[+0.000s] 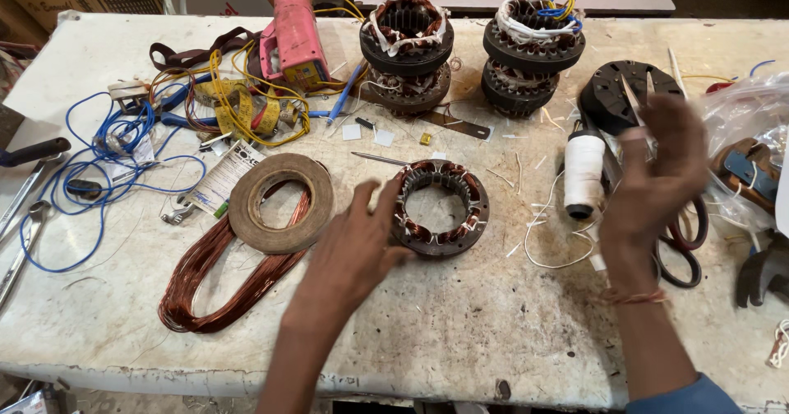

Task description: The person winds copper wire around a motor stator core, then uses white thread and scissors to tie off and trim the winding. They repeat the tying and trimming on another section, then apply electrical tape over the wound area to secure it.

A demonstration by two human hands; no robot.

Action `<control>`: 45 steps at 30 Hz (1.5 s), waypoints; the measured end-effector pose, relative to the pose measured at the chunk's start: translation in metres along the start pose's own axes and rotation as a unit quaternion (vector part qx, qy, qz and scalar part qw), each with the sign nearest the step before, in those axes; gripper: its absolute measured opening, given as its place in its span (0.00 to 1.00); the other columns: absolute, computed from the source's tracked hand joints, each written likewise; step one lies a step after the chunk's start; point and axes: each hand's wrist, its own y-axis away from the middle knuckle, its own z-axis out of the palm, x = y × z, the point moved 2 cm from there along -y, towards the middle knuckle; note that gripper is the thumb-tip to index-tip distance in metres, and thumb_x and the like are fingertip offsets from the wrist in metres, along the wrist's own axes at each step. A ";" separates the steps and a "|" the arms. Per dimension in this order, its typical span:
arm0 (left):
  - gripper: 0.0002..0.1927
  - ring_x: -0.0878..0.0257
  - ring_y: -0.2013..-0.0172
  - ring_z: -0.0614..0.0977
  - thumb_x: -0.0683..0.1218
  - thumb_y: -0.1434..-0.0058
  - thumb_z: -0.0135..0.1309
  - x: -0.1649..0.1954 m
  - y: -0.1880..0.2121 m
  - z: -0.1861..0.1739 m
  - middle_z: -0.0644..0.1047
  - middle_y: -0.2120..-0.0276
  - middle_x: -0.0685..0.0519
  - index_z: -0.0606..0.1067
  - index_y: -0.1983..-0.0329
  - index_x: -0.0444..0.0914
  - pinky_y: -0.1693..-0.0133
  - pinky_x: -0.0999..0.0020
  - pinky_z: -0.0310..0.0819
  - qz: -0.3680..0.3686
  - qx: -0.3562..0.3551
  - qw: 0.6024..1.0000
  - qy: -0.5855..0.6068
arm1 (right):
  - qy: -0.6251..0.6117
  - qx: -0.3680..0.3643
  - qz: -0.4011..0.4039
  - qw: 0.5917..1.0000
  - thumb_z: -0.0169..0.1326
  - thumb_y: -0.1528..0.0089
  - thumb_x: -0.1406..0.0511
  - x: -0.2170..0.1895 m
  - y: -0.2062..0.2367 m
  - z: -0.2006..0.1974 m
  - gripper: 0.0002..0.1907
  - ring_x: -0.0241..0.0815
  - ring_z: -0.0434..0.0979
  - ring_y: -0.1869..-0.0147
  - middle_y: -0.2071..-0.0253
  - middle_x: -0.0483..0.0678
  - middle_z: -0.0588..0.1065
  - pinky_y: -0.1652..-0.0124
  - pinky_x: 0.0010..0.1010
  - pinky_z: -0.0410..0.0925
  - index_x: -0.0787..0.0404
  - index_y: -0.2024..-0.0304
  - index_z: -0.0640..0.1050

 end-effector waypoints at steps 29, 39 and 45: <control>0.13 0.49 0.75 0.86 0.43 0.34 0.53 0.025 -0.044 0.013 0.83 0.71 0.40 0.80 0.49 0.36 0.70 0.52 0.78 -0.116 0.203 0.935 0.267 | 0.038 -0.411 0.178 0.893 0.54 0.36 0.60 0.001 0.043 0.077 0.22 0.49 0.84 0.45 0.46 0.54 0.81 0.46 0.42 0.76 0.51 0.38 0.76; 0.20 0.46 0.46 0.79 0.46 0.36 0.55 -0.013 -0.007 0.013 0.77 0.44 0.38 0.75 0.43 0.33 0.45 0.57 0.76 -0.103 0.312 0.930 0.164 | 0.094 -0.356 0.171 0.914 0.51 0.34 0.56 -0.001 0.036 0.066 0.25 0.48 0.84 0.47 0.47 0.51 0.80 0.50 0.40 0.77 0.57 0.36 0.71; 0.22 0.47 0.47 0.76 0.47 0.43 0.61 -0.050 0.028 -0.007 0.77 0.50 0.39 0.78 0.47 0.32 0.44 0.52 0.69 -0.121 0.318 0.940 -0.031 | 0.069 -0.280 0.085 0.954 0.58 0.35 0.63 -0.004 0.040 0.055 0.23 0.49 0.83 0.45 0.49 0.55 0.81 0.47 0.39 0.77 0.63 0.38 0.73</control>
